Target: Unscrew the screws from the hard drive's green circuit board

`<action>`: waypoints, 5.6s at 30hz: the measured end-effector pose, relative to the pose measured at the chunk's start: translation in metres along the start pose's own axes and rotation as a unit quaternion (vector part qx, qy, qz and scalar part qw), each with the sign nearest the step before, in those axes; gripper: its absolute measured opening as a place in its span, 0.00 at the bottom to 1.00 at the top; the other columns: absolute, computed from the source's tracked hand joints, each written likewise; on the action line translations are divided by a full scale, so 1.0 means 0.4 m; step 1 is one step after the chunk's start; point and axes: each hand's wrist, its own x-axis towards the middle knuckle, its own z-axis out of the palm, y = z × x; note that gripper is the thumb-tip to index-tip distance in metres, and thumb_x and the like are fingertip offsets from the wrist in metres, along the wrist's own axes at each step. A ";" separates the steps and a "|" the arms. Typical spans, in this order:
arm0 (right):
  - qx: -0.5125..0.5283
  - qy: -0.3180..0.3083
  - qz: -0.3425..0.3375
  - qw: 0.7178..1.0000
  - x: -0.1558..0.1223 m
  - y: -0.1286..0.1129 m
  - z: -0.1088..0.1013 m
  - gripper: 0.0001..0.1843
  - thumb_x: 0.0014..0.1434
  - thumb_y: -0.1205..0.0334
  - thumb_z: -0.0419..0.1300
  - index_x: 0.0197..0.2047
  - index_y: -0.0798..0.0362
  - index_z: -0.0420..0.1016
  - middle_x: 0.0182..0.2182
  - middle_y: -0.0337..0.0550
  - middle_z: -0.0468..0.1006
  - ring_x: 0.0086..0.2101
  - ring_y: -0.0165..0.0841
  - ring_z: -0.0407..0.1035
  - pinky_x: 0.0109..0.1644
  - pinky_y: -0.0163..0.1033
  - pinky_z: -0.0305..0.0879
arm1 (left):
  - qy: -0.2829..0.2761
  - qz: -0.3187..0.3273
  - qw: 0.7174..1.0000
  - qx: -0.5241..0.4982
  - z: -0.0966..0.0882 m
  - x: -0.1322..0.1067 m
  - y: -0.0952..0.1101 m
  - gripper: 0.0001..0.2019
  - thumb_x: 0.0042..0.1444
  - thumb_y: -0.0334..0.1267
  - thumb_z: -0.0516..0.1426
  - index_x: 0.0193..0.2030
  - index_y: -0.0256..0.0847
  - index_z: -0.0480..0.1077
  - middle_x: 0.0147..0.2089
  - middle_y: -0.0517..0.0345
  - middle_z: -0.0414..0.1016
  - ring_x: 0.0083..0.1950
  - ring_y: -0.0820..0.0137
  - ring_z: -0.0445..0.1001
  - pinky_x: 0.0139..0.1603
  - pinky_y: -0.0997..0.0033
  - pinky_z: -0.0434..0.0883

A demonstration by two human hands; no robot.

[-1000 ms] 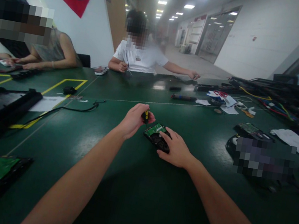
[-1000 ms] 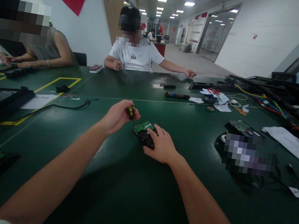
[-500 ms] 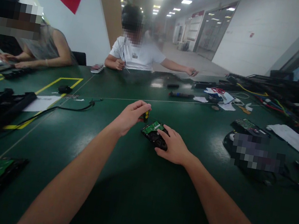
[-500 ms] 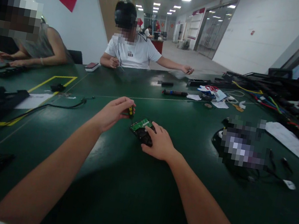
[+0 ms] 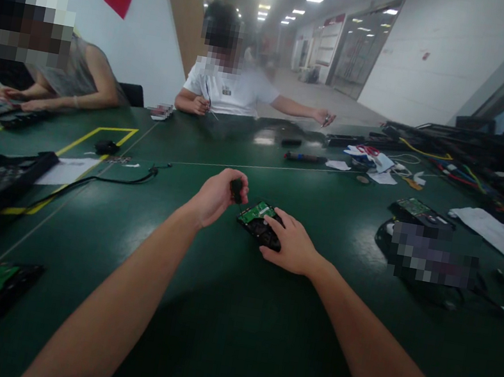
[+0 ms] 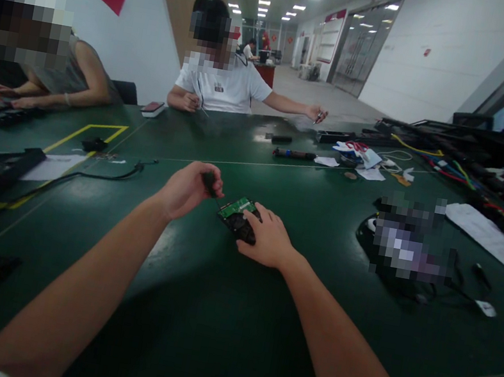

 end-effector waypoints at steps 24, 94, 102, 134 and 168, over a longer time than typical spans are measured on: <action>-0.008 -0.001 -0.006 1.000 -0.001 -0.005 -0.004 0.45 0.62 0.40 0.66 0.76 0.51 0.62 0.76 0.62 0.54 0.72 0.61 0.54 0.73 0.67 0.53 | 0.020 0.082 0.994 0.072 -0.005 0.007 -0.009 0.12 0.54 0.46 0.69 0.34 0.41 0.77 0.37 0.57 0.75 0.37 0.70 0.71 0.37 0.71 0.67; -0.013 -0.004 -0.012 1.000 0.003 -0.004 -0.004 0.46 0.62 0.39 0.65 0.76 0.51 0.61 0.76 0.63 0.54 0.72 0.60 0.54 0.73 0.66 0.52 | -0.015 0.048 0.997 -0.055 0.025 -0.002 -0.033 0.09 0.61 0.44 0.60 0.36 0.41 0.74 0.31 0.59 0.69 0.34 0.68 0.71 0.45 0.63 0.74; -0.007 0.010 -0.014 1.000 0.005 0.001 0.006 0.46 0.61 0.41 0.67 0.75 0.50 0.62 0.76 0.61 0.55 0.72 0.60 0.54 0.73 0.67 0.52 | 0.000 0.069 0.997 -0.034 0.040 -0.003 -0.047 0.18 0.62 0.55 0.64 0.37 0.44 0.65 0.29 0.64 0.66 0.31 0.71 0.67 0.44 0.64 0.74; -0.010 0.000 -0.008 1.000 0.004 0.001 0.003 0.45 0.62 0.39 0.65 0.76 0.50 0.61 0.77 0.60 0.54 0.72 0.61 0.53 0.73 0.68 0.52 | -0.033 0.099 0.991 0.088 0.010 0.012 -0.049 0.18 0.68 0.56 0.58 0.38 0.44 0.67 0.30 0.62 0.68 0.32 0.70 0.70 0.43 0.66 0.72; 0.003 0.017 0.008 1.000 -0.002 -0.001 0.007 0.46 0.61 0.40 0.67 0.76 0.47 0.61 0.76 0.61 0.46 0.69 0.64 0.57 0.71 0.65 0.57 | 0.006 0.056 0.998 -0.005 -0.007 0.023 -0.046 0.20 0.60 0.58 0.64 0.33 0.43 0.70 0.31 0.59 0.69 0.32 0.69 0.70 0.40 0.65 0.72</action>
